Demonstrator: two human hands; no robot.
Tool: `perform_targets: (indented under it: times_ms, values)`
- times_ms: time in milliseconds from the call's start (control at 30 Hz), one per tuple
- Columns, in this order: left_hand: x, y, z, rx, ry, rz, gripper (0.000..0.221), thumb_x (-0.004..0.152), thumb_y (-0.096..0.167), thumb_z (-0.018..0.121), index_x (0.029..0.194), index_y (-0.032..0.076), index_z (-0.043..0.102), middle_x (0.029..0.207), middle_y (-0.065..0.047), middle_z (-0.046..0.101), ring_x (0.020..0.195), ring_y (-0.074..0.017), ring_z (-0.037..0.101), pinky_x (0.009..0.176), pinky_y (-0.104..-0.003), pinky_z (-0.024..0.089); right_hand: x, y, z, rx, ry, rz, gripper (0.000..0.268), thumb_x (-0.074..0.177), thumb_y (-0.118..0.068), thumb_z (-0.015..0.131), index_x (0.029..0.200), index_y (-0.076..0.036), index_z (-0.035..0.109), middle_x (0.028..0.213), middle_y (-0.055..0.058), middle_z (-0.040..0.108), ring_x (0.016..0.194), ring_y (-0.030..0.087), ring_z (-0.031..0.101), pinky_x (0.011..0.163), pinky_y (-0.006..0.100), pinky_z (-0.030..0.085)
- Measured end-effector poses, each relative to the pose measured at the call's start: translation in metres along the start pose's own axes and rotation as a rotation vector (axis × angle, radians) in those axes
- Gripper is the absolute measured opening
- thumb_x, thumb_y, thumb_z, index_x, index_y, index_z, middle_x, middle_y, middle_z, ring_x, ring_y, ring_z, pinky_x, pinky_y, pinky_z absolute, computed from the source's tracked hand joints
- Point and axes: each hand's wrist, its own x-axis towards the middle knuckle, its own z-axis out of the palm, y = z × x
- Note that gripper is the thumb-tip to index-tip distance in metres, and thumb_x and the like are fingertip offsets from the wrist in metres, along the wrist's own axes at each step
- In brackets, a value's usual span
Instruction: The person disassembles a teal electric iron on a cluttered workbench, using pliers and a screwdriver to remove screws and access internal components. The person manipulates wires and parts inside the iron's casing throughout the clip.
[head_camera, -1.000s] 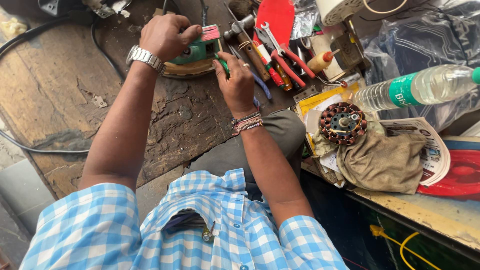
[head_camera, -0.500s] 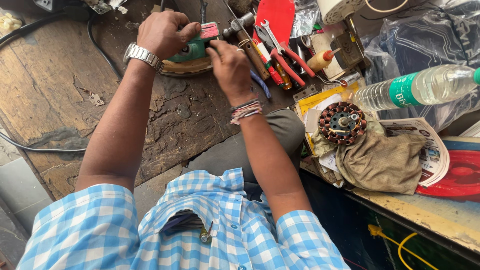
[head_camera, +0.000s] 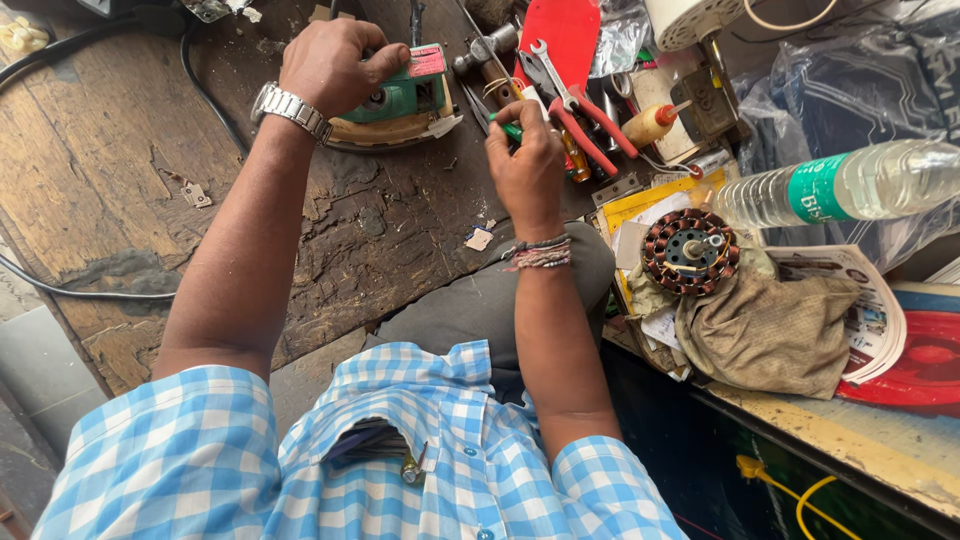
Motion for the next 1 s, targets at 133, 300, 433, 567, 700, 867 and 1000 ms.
perform_targets:
  times_ms: [133, 300, 433, 567, 700, 867, 1000]
  values:
    - [0.003, 0.005, -0.006, -0.044, -0.017, 0.014, 0.038, 0.102, 0.049, 0.071, 0.102, 0.013, 0.082, 0.083, -0.009, 0.074, 0.074, -0.0297, 0.07, 0.065, -0.047, 0.053, 0.0, 0.007, -0.004, -0.191, -0.203, 0.016, 0.012, 0.09, -0.014, 0.074, 0.1, -0.009, 0.071, 0.101, 0.013, 0.068, 0.101, 0.034, 0.067, 0.089, 0.048, 0.054]
    - [0.003, 0.011, -0.018, -0.159, -0.17, -0.114, 0.033, 0.104, 0.044, 0.073, 0.106, 0.011, 0.08, 0.087, -0.009, 0.075, 0.073, -0.0219, 0.074, 0.067, -0.037, 0.055, -0.017, 0.008, 0.009, -0.291, -0.338, 0.007, 0.019, 0.082, -0.018, 0.077, 0.101, -0.016, 0.079, 0.106, 0.016, 0.065, 0.103, 0.038, 0.063, 0.089, 0.048, 0.052]
    - [0.002, 0.006, -0.029, -0.347, -0.23, -0.122, 0.028, 0.102, 0.031, 0.076, 0.113, 0.006, 0.076, 0.09, -0.012, 0.076, 0.077, -0.0181, 0.075, 0.068, -0.031, 0.058, -0.015, 0.023, -0.001, -0.292, -0.286, 0.095, 0.022, 0.081, -0.019, 0.077, 0.102, -0.013, 0.079, 0.107, 0.015, 0.065, 0.099, 0.038, 0.064, 0.088, 0.048, 0.052]
    - [-0.001, -0.006, -0.03, -0.347, -0.157, 0.064, 0.024, 0.104, 0.024, 0.078, 0.115, 0.002, 0.077, 0.098, -0.014, 0.077, 0.085, -0.0182, 0.075, 0.072, -0.033, 0.059, -0.022, 0.036, -0.02, -0.306, -0.169, 0.153, 0.02, 0.085, -0.018, 0.079, 0.103, -0.01, 0.078, 0.107, 0.015, 0.066, 0.102, 0.037, 0.065, 0.092, 0.048, 0.052]
    - [0.0, -0.009, -0.027, -0.409, -0.16, 0.05, 0.023, 0.103, 0.022, 0.077, 0.115, 0.002, 0.076, 0.098, -0.013, 0.076, 0.085, -0.0176, 0.075, 0.073, -0.032, 0.06, -0.036, 0.037, -0.024, -0.354, -0.198, 0.2, 0.03, 0.08, -0.019, 0.083, 0.106, -0.008, 0.074, 0.11, 0.015, 0.066, 0.102, 0.037, 0.065, 0.089, 0.047, 0.053]
    - [-0.001, -0.01, -0.026, -0.415, -0.158, 0.051, 0.022, 0.102, 0.021, 0.077, 0.113, 0.002, 0.076, 0.096, -0.012, 0.076, 0.083, -0.0175, 0.075, 0.071, -0.032, 0.06, -0.037, 0.026, -0.011, -0.499, -0.335, 0.19, 0.041, 0.079, -0.022, 0.086, 0.114, -0.008, 0.069, 0.117, 0.018, 0.059, 0.103, 0.04, 0.064, 0.088, 0.049, 0.053]
    - [0.001, -0.01, -0.025, -0.39, -0.149, 0.05, 0.023, 0.101, 0.023, 0.078, 0.111, 0.002, 0.077, 0.094, -0.013, 0.076, 0.081, -0.0175, 0.075, 0.07, -0.032, 0.06, -0.036, 0.015, -0.007, -0.577, -0.409, 0.227, 0.051, 0.073, -0.03, 0.089, 0.11, -0.004, 0.066, 0.115, 0.022, 0.054, 0.105, 0.044, 0.06, 0.083, 0.052, 0.053]
